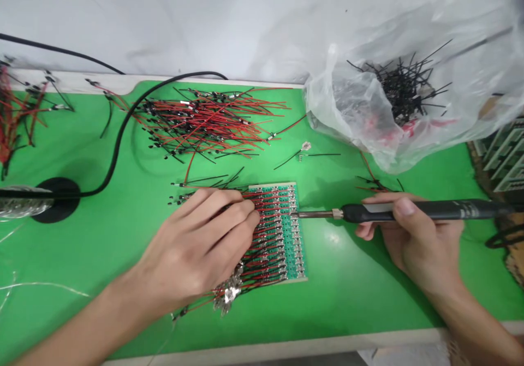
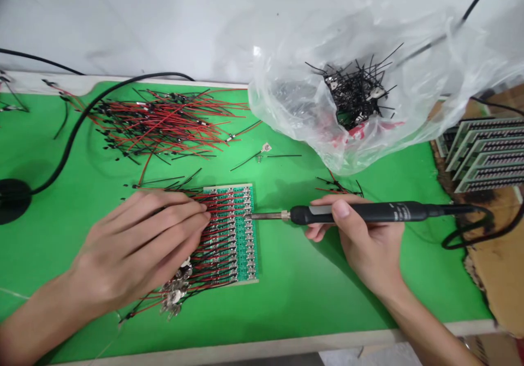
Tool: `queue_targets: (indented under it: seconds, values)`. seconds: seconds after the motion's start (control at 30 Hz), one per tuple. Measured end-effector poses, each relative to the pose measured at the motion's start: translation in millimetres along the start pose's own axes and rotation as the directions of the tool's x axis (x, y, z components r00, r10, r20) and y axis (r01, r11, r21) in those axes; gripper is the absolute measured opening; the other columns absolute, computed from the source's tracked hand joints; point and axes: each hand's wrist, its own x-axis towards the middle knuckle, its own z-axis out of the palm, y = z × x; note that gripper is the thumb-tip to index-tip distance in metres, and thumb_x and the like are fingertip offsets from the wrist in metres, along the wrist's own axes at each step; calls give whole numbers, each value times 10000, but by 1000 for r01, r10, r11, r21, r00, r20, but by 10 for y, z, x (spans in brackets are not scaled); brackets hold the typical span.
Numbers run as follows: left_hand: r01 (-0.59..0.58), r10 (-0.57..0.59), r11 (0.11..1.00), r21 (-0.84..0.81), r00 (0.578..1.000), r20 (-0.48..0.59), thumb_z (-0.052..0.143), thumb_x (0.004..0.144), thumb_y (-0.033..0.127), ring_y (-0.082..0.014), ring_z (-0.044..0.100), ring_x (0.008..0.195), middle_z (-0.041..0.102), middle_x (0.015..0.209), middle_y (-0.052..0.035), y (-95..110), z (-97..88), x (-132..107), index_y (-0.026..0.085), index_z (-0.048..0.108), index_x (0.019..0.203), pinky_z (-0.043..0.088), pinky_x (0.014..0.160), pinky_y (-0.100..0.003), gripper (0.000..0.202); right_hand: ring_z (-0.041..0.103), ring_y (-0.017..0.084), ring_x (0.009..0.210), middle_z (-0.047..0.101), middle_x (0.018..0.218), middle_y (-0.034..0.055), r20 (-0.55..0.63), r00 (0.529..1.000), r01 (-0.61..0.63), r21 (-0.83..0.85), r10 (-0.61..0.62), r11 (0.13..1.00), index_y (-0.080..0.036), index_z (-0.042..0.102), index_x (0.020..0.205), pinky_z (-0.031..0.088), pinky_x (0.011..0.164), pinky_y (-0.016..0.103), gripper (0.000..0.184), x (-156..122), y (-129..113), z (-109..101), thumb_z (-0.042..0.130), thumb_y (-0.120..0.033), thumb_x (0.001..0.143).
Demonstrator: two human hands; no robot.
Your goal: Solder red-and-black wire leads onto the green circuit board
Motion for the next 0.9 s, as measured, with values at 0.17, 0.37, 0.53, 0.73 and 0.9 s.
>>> queue_targets:
  seconds: [0.17, 0.37, 0.53, 0.73, 0.9]
  values:
    - [-10, 10, 1000, -12, 1000, -6, 700, 887, 119, -242, 640, 1042, 738, 1108, -75, -11, 3, -18, 78, 685, 1103, 541, 895, -417, 221, 687, 196, 488, 758, 621, 60, 0, 1000, -7, -8, 7, 1000, -187, 830, 892, 571, 433, 305, 187, -12, 1, -12, 703, -323, 887]
    - [-13, 12, 1000, -22, 1000, -23, 726, 857, 101, -246, 645, 1040, 738, 1105, -79, -11, 18, -21, 68, 681, 1106, 548, 886, -422, 255, 687, 188, 483, 756, 619, 56, -8, 1000, -12, -7, 12, 1000, -185, 832, 882, 572, 424, 288, 194, -15, -14, -7, 709, -335, 879]
    - [-12, 12, 1000, -7, 1000, -13, 727, 861, 111, -249, 644, 1042, 740, 1098, -79, -11, 12, -22, 66, 674, 1115, 553, 873, -424, 264, 696, 196, 476, 755, 603, 62, -13, 1000, -14, 1, 14, 1000, -177, 833, 861, 567, 414, 282, 189, -7, -16, -7, 712, -322, 873]
    - [-19, 19, 1000, -21, 1000, -16, 723, 866, 110, -245, 648, 1046, 742, 1106, -78, -17, 17, -22, 75, 667, 1127, 556, 872, -421, 269, 680, 197, 458, 751, 593, 63, -47, 999, -26, -10, 26, 1000, -180, 835, 856, 566, 410, 296, 183, -15, -30, 6, 720, -322, 861]
    - [-22, 22, 1000, -22, 1000, -13, 738, 848, 97, -255, 649, 1045, 737, 1105, -86, -16, 5, -19, 65, 668, 1121, 555, 864, -425, 283, 672, 198, 440, 744, 577, 64, -77, 997, -22, 11, 22, 1000, -168, 832, 821, 549, 387, 291, 174, -11, -38, 20, 735, -312, 834]
